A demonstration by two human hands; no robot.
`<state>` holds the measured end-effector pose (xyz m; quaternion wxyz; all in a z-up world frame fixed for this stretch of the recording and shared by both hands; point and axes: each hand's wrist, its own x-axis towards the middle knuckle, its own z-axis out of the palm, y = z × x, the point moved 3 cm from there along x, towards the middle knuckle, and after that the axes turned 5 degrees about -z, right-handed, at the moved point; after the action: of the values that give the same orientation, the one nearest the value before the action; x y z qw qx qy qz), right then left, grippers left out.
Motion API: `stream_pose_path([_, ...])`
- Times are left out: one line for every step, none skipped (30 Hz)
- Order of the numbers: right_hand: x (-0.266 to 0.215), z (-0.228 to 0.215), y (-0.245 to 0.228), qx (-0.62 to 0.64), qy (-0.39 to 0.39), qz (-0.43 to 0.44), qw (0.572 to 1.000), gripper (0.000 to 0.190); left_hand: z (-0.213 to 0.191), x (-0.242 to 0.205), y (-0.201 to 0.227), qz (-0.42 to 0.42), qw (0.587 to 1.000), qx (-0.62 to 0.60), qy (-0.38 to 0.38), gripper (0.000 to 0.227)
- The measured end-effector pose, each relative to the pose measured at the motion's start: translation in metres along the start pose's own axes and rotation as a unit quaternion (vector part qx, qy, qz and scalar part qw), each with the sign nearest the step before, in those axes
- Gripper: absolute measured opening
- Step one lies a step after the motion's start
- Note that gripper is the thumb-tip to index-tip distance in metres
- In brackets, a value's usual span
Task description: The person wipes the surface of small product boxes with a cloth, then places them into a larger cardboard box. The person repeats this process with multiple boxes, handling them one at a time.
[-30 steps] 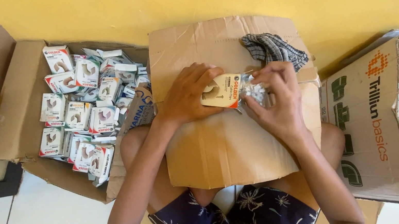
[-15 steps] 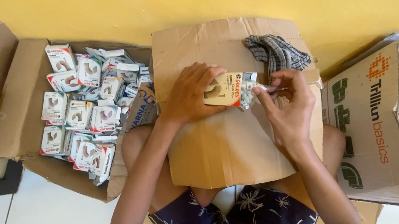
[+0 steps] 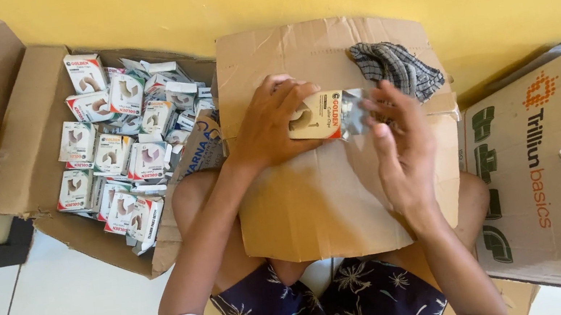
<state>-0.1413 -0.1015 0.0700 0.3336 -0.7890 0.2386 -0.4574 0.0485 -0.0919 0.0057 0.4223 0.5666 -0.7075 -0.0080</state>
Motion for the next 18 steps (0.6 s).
stream_pose_path([-0.002,-0.002,0.001,0.001,-0.001,0.000,1.000,0.039,0.001,-0.001,-0.001,-0.001,1.000,0.000,0.000,0.065])
stream_pose_path([-0.005,-0.003,0.003,0.018,-0.008,0.010,1.000,0.047,0.002,-0.002,-0.001,-0.001,1.000,0.000,0.008,0.065])
stream_pose_path([-0.007,-0.004,0.005,0.034,-0.013,0.019,0.999,0.056,0.002,-0.002,-0.001,0.001,1.000,0.000,0.014,0.065])
stream_pose_path([-0.007,-0.004,0.002,0.034,-0.012,0.019,0.999,0.056,0.003,-0.002,-0.002,0.002,1.000,0.000,0.014,0.065])
stream_pose_path([-0.008,-0.001,0.000,0.032,-0.046,0.033,0.998,0.057,0.004,-0.002,-0.002,0.004,1.000,0.001,0.009,0.065])
stream_pose_path([-0.009,0.002,-0.002,0.030,-0.080,0.047,0.995,0.058,0.005,-0.003,-0.003,0.007,1.000,0.001,0.005,0.064])
stream_pose_path([-0.006,0.004,-0.004,0.030,-0.079,0.049,0.995,0.058,0.008,-0.003,-0.005,0.007,1.000,0.000,0.003,0.064])
stream_pose_path([-0.004,0.009,-0.007,0.052,-0.118,0.052,0.990,0.066,0.011,-0.004,-0.006,0.014,1.000,0.004,0.003,0.064])
stream_pose_path([0.000,0.015,-0.009,0.077,-0.160,0.052,0.983,0.073,0.012,-0.004,-0.008,0.019,1.000,0.011,0.006,0.064])
stream_pose_path([0.002,0.013,-0.006,0.078,-0.161,0.050,0.983,0.073,0.010,-0.003,-0.006,0.018,1.000,0.013,0.008,0.064])
stream_pose_path([0.002,0.013,-0.004,0.082,-0.171,0.048,0.981,0.065,0.007,-0.003,-0.005,0.015,1.000,0.012,0.011,0.065])
stream_pose_path([0.003,0.012,-0.002,0.086,-0.182,0.046,0.978,0.057,0.005,-0.002,-0.004,0.012,1.000,0.011,0.014,0.066])
stream_pose_path([-0.001,0.011,0.007,0.087,-0.180,0.043,0.979,0.057,0.004,-0.002,-0.003,0.015,1.000,0.012,0.014,0.066])
stream_pose_path([-0.003,0.006,0.017,0.043,-0.105,0.041,0.993,0.040,0.004,-0.002,-0.003,0.012,1.000,0.013,0.020,0.068])
stream_pose_path([-0.007,-0.001,0.026,-0.002,-0.032,0.040,0.999,0.026,0.005,-0.003,-0.001,0.006,1.000,0.012,0.026,0.070])
stream_pose_path([-0.003,-0.002,0.029,-0.002,-0.032,0.039,0.999,0.026,0.001,0.000,0.000,0.006,1.000,0.012,0.027,0.070])
stream_pose_path([-0.002,-0.006,0.032,-0.006,-0.001,0.037,0.999,0.024,-0.001,0.001,0.003,0.012,1.000,0.004,0.020,0.071])
stream_pose_path([-0.002,-0.009,0.034,-0.011,0.031,0.034,0.999,0.023,-0.003,0.002,0.005,0.017,1.000,-0.004,0.013,0.073])
